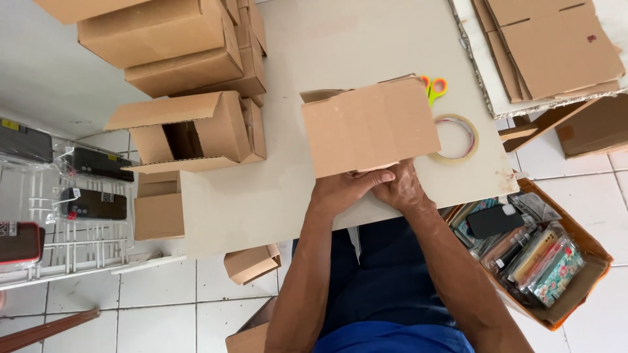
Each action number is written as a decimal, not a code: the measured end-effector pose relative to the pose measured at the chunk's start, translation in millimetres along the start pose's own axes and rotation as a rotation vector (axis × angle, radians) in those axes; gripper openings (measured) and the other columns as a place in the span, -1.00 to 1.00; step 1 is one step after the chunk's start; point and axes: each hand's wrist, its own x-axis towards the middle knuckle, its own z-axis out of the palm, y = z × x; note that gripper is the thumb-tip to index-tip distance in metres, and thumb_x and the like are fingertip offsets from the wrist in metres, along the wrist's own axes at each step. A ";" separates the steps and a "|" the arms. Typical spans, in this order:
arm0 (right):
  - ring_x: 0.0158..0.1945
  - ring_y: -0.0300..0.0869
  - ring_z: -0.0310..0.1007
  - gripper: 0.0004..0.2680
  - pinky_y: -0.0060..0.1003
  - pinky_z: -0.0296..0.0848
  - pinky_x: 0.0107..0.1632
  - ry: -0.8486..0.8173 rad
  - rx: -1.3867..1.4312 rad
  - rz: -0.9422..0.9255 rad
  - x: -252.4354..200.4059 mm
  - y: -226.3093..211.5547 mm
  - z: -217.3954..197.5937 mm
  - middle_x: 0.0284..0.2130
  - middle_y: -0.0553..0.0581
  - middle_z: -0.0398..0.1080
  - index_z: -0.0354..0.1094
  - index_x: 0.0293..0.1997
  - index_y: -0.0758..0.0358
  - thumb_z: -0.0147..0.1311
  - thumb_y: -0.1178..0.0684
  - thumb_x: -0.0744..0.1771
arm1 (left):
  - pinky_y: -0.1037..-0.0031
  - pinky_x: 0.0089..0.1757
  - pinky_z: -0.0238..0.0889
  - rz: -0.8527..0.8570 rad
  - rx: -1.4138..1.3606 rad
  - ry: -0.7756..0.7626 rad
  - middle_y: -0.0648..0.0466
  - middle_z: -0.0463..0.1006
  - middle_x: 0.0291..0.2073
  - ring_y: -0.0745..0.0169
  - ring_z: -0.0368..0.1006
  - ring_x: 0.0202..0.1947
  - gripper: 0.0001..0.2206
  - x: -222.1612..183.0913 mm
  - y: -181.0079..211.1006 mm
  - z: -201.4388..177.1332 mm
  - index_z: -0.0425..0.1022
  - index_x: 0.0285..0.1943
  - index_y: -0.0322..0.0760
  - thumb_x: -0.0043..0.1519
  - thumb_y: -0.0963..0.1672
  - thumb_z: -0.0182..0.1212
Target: Assembling small cardboard boxes by folding flat sheets and securing them with adhesive tape.
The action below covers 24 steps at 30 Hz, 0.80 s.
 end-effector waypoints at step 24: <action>0.25 -0.14 0.44 -0.63 -0.15 0.06 0.47 0.261 0.699 0.630 11.6 -27.3 -5.2 0.17 0.12 0.43 0.27 0.29 0.01 -0.10 -0.26 0.38 | 0.45 -0.18 0.44 0.187 -0.569 -0.146 -0.07 0.54 -0.37 0.24 0.50 -0.35 0.07 -12.8 -67.2 -75.7 0.52 0.06 -0.54 0.09 0.41 -0.59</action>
